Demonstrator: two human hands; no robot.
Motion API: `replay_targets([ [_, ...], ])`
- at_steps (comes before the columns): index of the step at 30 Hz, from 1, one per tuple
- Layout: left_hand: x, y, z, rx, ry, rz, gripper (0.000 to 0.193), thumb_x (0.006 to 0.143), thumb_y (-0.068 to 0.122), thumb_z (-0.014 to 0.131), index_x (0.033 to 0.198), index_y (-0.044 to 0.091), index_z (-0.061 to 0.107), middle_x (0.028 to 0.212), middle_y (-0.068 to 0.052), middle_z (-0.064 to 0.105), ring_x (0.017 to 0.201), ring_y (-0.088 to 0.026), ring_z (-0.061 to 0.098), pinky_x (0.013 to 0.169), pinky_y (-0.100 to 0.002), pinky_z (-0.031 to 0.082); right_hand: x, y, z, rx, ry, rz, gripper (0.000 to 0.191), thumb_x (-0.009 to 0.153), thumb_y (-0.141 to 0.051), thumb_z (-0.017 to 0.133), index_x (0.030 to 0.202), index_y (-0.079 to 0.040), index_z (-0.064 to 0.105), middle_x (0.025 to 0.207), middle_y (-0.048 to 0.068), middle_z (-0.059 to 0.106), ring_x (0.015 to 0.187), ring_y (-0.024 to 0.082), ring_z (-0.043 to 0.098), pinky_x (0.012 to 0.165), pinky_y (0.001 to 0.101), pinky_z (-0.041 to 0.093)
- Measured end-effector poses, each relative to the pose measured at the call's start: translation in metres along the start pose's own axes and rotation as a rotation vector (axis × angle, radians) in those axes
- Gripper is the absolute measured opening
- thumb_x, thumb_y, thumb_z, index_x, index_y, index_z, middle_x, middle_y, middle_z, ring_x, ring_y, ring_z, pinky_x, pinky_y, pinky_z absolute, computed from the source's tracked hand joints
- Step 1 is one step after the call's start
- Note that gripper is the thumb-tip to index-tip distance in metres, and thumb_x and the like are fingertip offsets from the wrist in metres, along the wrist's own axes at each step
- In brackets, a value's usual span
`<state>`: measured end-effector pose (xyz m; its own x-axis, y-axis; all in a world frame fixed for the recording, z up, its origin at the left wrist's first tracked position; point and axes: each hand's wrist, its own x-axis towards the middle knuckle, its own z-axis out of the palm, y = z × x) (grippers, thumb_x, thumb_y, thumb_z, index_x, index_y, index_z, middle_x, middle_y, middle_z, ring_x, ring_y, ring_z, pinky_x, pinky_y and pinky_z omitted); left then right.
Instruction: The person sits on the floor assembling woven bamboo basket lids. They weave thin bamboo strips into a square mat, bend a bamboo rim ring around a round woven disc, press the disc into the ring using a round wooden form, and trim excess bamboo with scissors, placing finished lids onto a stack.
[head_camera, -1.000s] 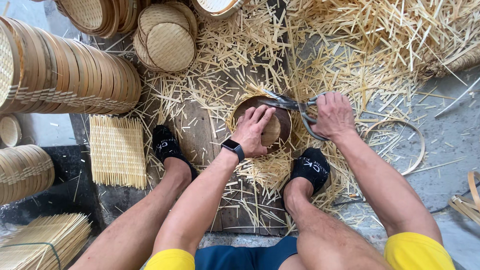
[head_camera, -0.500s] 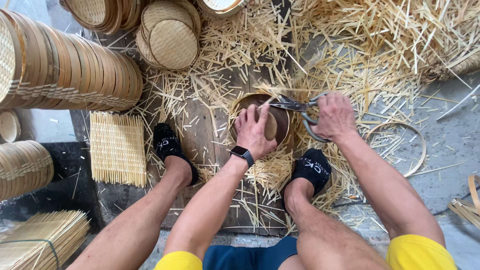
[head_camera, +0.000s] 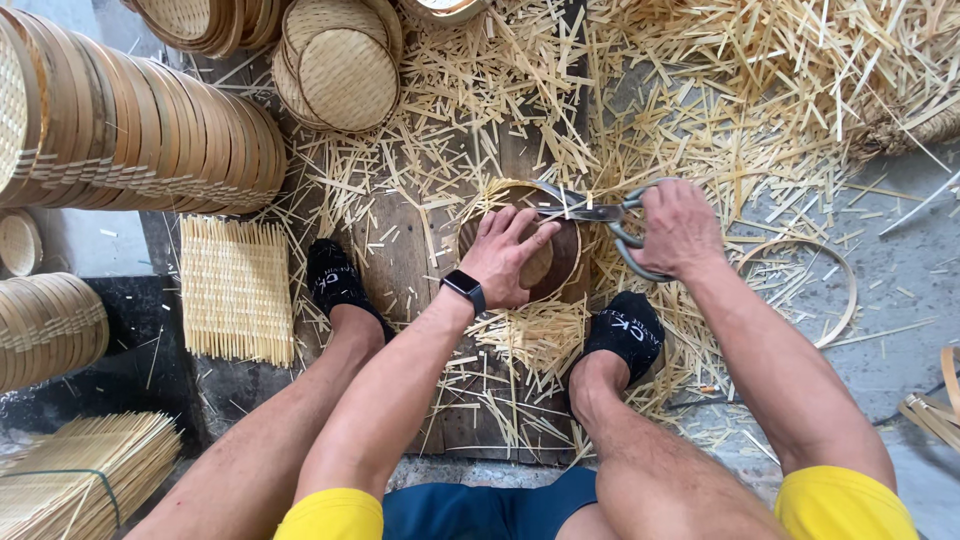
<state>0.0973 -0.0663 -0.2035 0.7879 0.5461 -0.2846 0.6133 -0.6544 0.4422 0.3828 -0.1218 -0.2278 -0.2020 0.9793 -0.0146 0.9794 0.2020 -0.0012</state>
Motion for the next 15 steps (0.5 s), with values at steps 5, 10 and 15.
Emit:
replay_targets([
  [5,-0.001,0.002,-0.005,0.205,0.023,0.037,0.123,0.045,0.038,0.092,0.155,0.03,0.038,0.157,-0.017,0.037,0.145,-0.041,0.032,0.116,-0.06,0.022,0.003,-0.006,0.016,0.001,-0.282,0.108,0.025,0.097,-0.03,0.062,0.085,-0.008,0.063,0.076,0.006,0.06,0.073,0.018,0.059,0.067,0.0346,0.052],
  [10,-0.008,0.041,0.02,-0.195,0.464,-0.639,0.108,0.061,0.052,0.093,0.148,0.019,0.039,0.142,-0.024,0.036,0.134,-0.044,0.033,0.11,-0.063,0.029,-0.014,0.016,0.013,0.152,-0.249,0.191,0.033,0.092,-0.038,0.069,0.091,-0.006,0.064,0.083,0.009,0.06,0.077,0.022,0.06,0.07,0.0368,0.052],
  [15,-0.005,0.043,0.032,-0.217,0.426,-0.607,0.104,0.061,0.042,0.092,0.151,0.026,0.043,0.14,-0.022,0.037,0.131,-0.042,0.035,0.111,-0.059,0.036,-0.009,0.0,0.006,0.022,-0.222,0.114,0.058,0.074,-0.053,0.079,0.097,-0.002,0.063,0.09,0.012,0.06,0.085,0.025,0.059,0.078,0.0377,0.051],
])
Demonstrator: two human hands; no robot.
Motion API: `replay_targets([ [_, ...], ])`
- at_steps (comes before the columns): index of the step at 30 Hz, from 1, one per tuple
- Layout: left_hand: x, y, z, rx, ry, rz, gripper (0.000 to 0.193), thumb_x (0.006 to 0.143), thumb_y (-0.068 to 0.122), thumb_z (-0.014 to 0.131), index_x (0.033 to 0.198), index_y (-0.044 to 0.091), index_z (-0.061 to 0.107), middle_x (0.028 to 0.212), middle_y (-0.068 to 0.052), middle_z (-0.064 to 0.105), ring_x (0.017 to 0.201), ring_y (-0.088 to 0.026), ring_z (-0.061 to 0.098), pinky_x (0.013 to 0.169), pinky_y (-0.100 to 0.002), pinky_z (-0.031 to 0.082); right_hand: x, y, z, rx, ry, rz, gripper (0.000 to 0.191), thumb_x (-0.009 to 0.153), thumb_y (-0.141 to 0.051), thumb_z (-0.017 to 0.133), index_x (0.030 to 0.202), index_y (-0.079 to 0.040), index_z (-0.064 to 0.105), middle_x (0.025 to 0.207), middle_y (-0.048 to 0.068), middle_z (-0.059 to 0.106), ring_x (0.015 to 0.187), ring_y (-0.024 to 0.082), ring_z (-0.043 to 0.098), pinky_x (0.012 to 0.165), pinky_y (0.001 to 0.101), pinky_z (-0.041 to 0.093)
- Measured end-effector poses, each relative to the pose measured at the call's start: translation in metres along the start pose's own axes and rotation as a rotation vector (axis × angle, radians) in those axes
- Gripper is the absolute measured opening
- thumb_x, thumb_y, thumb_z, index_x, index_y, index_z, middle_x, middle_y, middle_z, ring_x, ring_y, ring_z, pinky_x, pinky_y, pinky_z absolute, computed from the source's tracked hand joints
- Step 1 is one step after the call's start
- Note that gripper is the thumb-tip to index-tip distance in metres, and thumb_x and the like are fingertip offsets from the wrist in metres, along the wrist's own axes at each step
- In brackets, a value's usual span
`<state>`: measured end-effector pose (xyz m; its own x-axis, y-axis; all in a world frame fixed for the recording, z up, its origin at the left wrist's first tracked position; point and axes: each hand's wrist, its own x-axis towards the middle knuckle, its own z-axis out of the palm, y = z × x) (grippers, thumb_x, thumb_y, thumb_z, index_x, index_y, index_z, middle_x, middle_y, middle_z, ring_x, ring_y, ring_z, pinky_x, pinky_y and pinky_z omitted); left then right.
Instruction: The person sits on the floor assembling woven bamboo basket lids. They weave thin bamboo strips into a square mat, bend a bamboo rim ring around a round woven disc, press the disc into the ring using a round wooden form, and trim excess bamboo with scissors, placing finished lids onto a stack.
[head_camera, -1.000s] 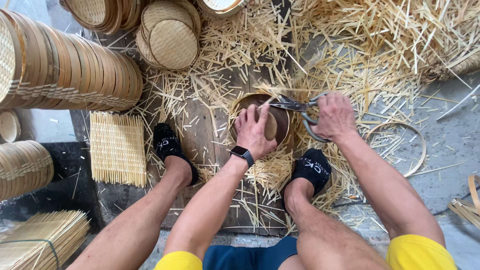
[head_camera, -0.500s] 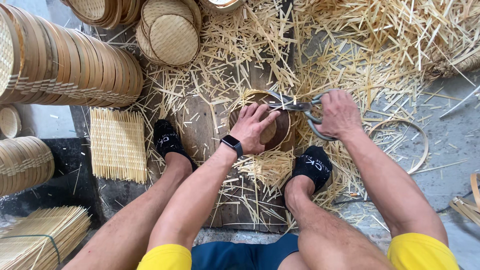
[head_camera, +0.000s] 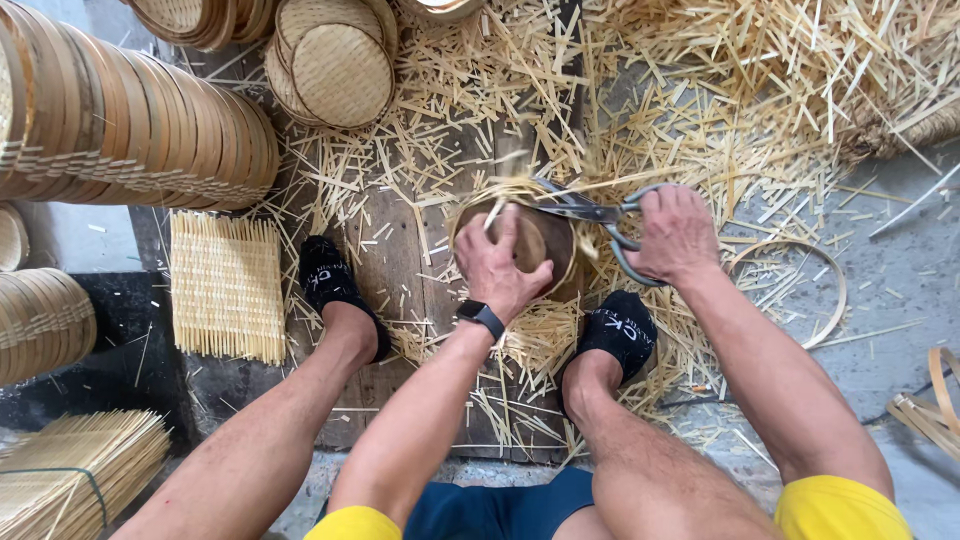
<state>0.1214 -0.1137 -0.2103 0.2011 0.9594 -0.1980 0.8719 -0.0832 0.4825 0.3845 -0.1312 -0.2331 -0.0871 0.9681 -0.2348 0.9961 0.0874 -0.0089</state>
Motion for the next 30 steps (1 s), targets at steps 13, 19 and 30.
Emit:
replay_targets([
  [13,-0.007,0.002,0.008,-0.101,0.122,0.053,0.107,0.059,0.035,0.092,0.153,0.021,0.043,0.149,-0.026,0.035,0.137,-0.047,0.036,0.113,-0.058,0.036,0.005,0.0,0.012,0.037,0.349,-0.079,0.046,0.063,-0.043,0.077,0.078,-0.002,0.063,0.073,0.012,0.058,0.066,0.025,0.057,0.06,0.0361,0.049],
  [19,0.002,-0.009,-0.004,-0.027,-0.027,0.139,0.103,0.055,0.03,0.09,0.149,0.025,0.048,0.15,-0.019,0.038,0.137,-0.043,0.036,0.112,-0.059,0.036,0.008,0.004,0.006,-0.071,0.085,-0.074,0.031,0.092,-0.039,0.072,0.085,-0.01,0.063,0.079,0.005,0.057,0.071,0.016,0.056,0.066,0.0317,0.049],
  [30,0.016,-0.016,-0.025,0.053,-0.225,0.377,0.104,0.05,0.023,0.088,0.147,0.03,0.05,0.153,-0.013,0.035,0.143,-0.042,0.029,0.116,-0.06,0.03,0.018,-0.002,0.011,-0.075,0.032,-0.064,0.027,0.101,-0.034,0.07,0.091,-0.009,0.066,0.077,0.003,0.057,0.069,0.016,0.057,0.062,0.0316,0.051],
])
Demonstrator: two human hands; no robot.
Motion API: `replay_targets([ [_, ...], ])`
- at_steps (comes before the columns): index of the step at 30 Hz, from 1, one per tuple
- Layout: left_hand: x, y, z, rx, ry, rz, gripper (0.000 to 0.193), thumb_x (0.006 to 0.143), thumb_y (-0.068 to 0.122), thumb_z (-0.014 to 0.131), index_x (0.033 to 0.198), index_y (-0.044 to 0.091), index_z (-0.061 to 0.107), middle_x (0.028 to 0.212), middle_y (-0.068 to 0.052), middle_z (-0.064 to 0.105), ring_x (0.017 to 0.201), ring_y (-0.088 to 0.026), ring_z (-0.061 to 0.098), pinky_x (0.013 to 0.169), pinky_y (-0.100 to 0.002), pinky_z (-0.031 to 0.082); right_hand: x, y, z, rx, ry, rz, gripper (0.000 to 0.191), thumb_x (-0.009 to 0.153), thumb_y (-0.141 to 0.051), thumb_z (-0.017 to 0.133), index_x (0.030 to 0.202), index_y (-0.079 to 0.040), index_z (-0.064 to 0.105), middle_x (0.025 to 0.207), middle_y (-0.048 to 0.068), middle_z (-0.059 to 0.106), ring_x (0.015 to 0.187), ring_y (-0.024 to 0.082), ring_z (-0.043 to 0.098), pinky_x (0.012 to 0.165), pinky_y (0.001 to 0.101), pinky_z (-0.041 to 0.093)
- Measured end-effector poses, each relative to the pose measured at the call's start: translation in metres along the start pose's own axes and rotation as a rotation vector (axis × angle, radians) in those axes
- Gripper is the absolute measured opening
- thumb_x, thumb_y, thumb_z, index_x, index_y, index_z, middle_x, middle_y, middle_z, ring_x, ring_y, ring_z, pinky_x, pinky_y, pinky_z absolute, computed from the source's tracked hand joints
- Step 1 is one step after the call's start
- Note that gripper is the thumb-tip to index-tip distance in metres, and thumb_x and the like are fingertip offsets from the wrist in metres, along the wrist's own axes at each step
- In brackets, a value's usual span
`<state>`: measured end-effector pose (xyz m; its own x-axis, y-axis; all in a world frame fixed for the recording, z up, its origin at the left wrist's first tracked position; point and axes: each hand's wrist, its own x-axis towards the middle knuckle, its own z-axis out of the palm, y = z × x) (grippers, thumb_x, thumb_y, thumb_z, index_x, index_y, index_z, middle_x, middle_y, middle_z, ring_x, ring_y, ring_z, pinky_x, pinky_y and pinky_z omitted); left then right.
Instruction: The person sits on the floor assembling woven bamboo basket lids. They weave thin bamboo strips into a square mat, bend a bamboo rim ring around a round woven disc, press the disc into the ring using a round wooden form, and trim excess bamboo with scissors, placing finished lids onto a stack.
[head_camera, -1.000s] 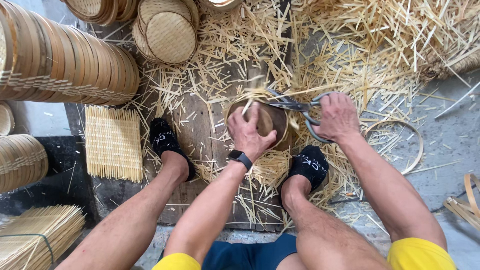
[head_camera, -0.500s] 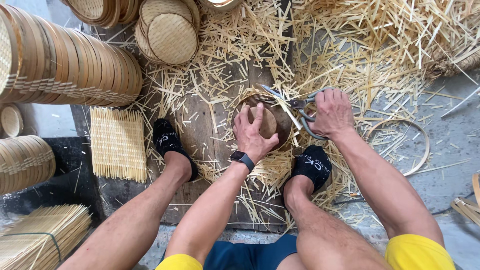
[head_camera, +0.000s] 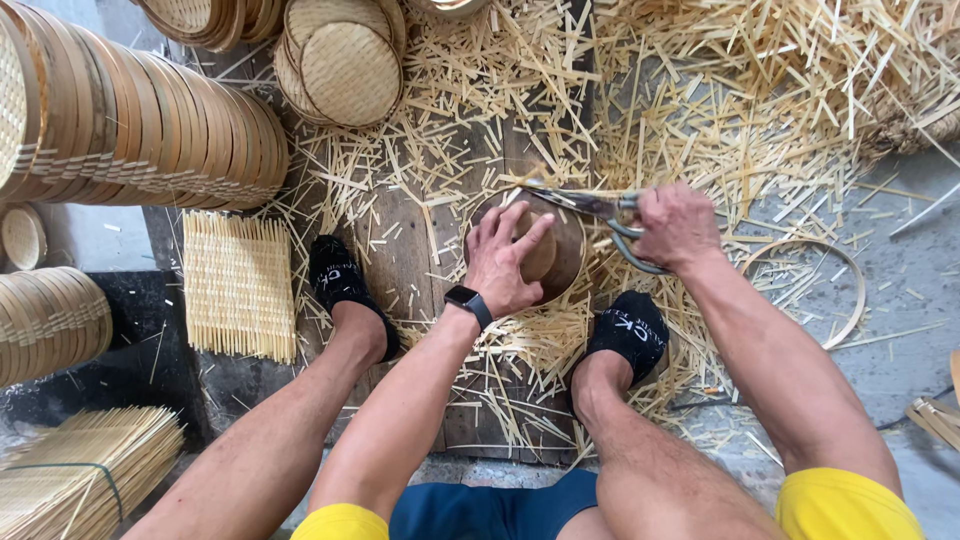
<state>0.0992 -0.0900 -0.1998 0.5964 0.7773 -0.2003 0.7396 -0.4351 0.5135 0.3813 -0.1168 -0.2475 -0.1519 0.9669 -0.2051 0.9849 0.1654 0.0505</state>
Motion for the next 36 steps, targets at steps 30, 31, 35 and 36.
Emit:
replay_targets([
  [30,0.001,0.003,0.009,0.019,0.056,-0.037,0.105,0.051,0.035,0.089,0.147,0.03,0.049,0.148,-0.009,0.042,0.136,-0.039,0.037,0.11,-0.057,0.035,-0.024,-0.009,0.004,0.165,0.033,0.086,0.034,0.082,-0.038,0.07,0.089,-0.005,0.064,0.084,0.011,0.059,0.08,0.023,0.061,0.072,0.0365,0.054],
  [31,0.001,0.005,0.009,0.018,0.046,-0.063,0.104,0.052,0.035,0.089,0.148,0.03,0.048,0.148,-0.009,0.041,0.136,-0.039,0.036,0.108,-0.057,0.035,-0.023,-0.005,0.005,0.179,-0.044,0.105,0.034,0.089,-0.039,0.067,0.087,-0.006,0.064,0.082,0.01,0.059,0.076,0.023,0.061,0.068,0.0376,0.054],
  [35,0.001,0.011,0.007,-0.006,0.021,-0.105,0.102,0.054,0.038,0.09,0.147,0.029,0.047,0.149,-0.009,0.039,0.134,-0.041,0.034,0.103,-0.058,0.036,-0.018,0.017,0.004,0.203,-0.092,0.095,0.042,0.093,-0.047,0.067,0.082,-0.006,0.064,0.076,0.01,0.059,0.068,0.023,0.06,0.059,0.0392,0.052],
  [36,0.001,0.011,0.005,-0.02,0.02,-0.099,0.102,0.055,0.039,0.09,0.147,0.029,0.047,0.149,-0.009,0.039,0.134,-0.041,0.033,0.103,-0.059,0.036,-0.016,0.02,0.002,0.199,-0.039,0.074,0.044,0.088,-0.048,0.07,0.082,-0.006,0.064,0.075,0.01,0.059,0.069,0.023,0.06,0.058,0.039,0.052],
])
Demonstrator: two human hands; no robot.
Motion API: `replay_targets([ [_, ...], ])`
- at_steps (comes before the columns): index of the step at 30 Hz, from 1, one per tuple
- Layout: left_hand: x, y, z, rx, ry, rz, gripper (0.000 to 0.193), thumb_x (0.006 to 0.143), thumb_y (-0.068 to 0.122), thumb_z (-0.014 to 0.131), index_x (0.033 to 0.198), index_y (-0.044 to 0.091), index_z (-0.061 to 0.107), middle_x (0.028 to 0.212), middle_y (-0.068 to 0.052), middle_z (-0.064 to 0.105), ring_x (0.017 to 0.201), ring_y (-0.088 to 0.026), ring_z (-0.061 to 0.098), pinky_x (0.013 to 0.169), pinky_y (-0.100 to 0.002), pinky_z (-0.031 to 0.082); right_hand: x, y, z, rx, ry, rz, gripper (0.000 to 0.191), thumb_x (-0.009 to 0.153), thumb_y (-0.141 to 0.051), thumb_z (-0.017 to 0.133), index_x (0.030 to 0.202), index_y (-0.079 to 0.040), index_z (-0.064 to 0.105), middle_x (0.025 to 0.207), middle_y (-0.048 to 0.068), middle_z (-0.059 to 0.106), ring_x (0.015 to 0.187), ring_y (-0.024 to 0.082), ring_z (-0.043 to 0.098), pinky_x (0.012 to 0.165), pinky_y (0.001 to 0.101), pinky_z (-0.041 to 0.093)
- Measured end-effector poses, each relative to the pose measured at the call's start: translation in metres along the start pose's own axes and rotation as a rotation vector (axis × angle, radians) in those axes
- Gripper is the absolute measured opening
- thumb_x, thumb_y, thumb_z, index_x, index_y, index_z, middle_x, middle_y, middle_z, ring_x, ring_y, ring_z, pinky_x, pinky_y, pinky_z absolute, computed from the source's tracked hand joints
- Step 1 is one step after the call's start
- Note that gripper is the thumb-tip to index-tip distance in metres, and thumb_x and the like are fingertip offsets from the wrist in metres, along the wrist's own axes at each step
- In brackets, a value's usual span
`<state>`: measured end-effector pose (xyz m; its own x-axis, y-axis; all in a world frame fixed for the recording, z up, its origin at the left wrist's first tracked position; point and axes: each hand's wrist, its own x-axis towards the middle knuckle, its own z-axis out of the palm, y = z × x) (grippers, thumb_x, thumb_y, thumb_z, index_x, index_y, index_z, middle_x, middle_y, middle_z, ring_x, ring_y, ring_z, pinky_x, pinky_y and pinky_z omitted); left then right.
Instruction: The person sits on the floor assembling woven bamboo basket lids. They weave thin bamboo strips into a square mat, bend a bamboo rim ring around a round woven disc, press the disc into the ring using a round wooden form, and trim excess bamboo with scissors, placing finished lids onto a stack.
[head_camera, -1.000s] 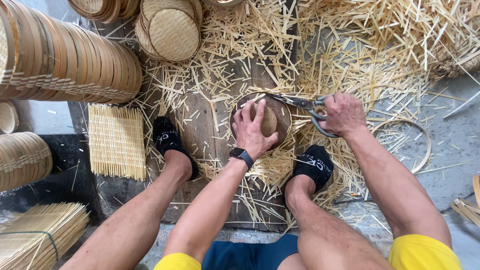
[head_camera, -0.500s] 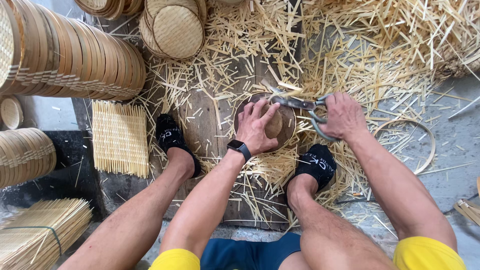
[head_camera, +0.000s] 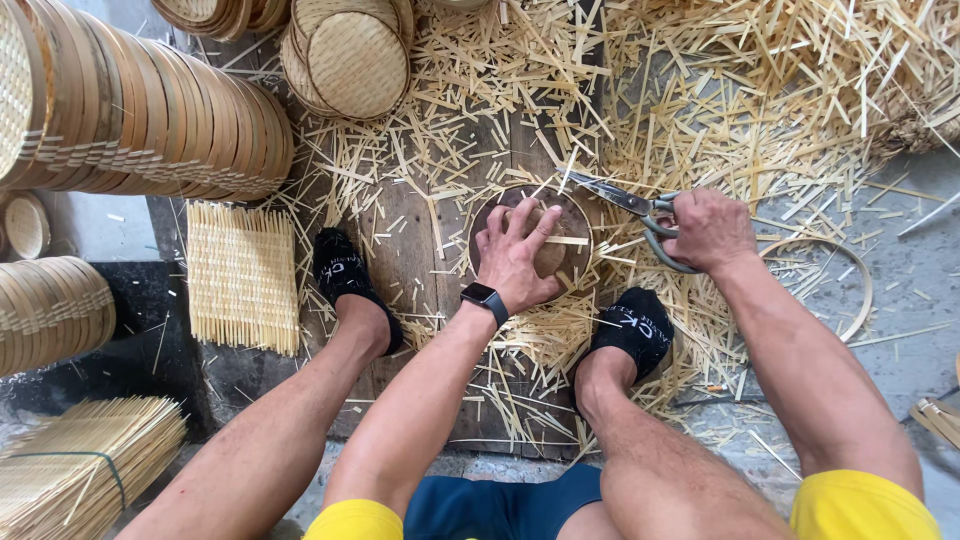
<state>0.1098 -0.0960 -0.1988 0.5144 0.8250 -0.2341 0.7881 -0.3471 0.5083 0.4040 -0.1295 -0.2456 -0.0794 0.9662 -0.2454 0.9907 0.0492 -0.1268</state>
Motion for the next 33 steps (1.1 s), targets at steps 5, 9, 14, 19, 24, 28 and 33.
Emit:
replay_targets([
  [5,0.007,-0.008,-0.009,0.089,-0.14,0.144,0.102,0.05,0.027,0.085,0.145,0.03,0.048,0.15,-0.007,0.04,0.139,-0.04,0.032,0.108,-0.058,0.035,0.002,-0.012,0.001,-0.117,0.122,-0.113,0.044,0.071,-0.048,0.073,0.078,-0.006,0.063,0.072,0.008,0.058,0.067,0.022,0.059,0.06,0.0352,0.054],
  [9,0.008,-0.012,-0.008,0.083,-0.17,0.156,0.1,0.052,0.026,0.084,0.145,0.029,0.048,0.151,-0.006,0.04,0.139,-0.04,0.031,0.11,-0.06,0.033,-0.003,-0.019,0.007,0.04,-0.186,0.113,0.038,0.095,-0.045,0.065,0.09,-0.007,0.063,0.086,0.008,0.061,0.077,0.022,0.063,0.069,0.0377,0.055],
  [14,0.009,-0.016,-0.004,0.063,-0.137,0.195,0.095,0.06,0.035,0.088,0.145,0.027,0.048,0.15,-0.009,0.04,0.137,-0.042,0.031,0.109,-0.062,0.031,-0.004,-0.01,-0.001,0.008,-0.001,0.028,0.051,0.078,-0.052,0.073,0.09,-0.004,0.062,0.083,0.01,0.059,0.079,0.023,0.06,0.071,0.036,0.053],
  [19,0.013,-0.022,-0.005,0.239,-0.308,0.472,0.092,0.058,0.031,0.088,0.142,0.032,0.052,0.152,-0.003,0.043,0.145,-0.036,0.032,0.121,-0.059,0.023,0.008,-0.027,-0.014,-0.125,0.165,-0.158,0.052,0.065,-0.048,0.079,0.086,-0.004,0.063,0.081,0.009,0.058,0.076,0.022,0.059,0.07,0.0344,0.053],
  [24,0.019,-0.023,-0.016,0.39,-0.493,0.582,0.11,0.044,0.035,0.095,0.144,0.031,0.048,0.152,-0.001,0.041,0.147,-0.033,0.028,0.123,-0.062,0.009,0.017,-0.024,-0.016,-0.124,-0.234,-0.089,0.015,0.102,-0.022,0.064,0.093,-0.011,0.064,0.076,0.005,0.061,0.072,0.018,0.061,0.065,0.0342,0.054],
  [28,0.019,-0.02,-0.027,0.248,-0.396,0.585,0.097,0.054,0.036,0.095,0.141,0.032,0.051,0.15,-0.004,0.045,0.145,-0.035,0.034,0.123,-0.061,0.019,0.012,0.001,-0.009,0.108,-0.199,0.161,0.03,0.093,-0.037,0.072,0.089,-0.007,0.065,0.084,0.009,0.061,0.075,0.022,0.06,0.069,0.04,0.055],
  [33,0.003,-0.011,-0.011,-0.083,-0.163,-0.036,0.103,0.059,0.051,0.092,0.149,0.03,0.044,0.144,-0.011,0.048,0.131,-0.034,0.043,0.114,-0.054,0.039,-0.002,0.013,-0.002,0.205,0.064,0.646,0.068,0.079,-0.051,0.089,0.103,0.006,0.06,0.099,0.018,0.057,0.092,0.031,0.056,0.08,0.0441,0.051],
])
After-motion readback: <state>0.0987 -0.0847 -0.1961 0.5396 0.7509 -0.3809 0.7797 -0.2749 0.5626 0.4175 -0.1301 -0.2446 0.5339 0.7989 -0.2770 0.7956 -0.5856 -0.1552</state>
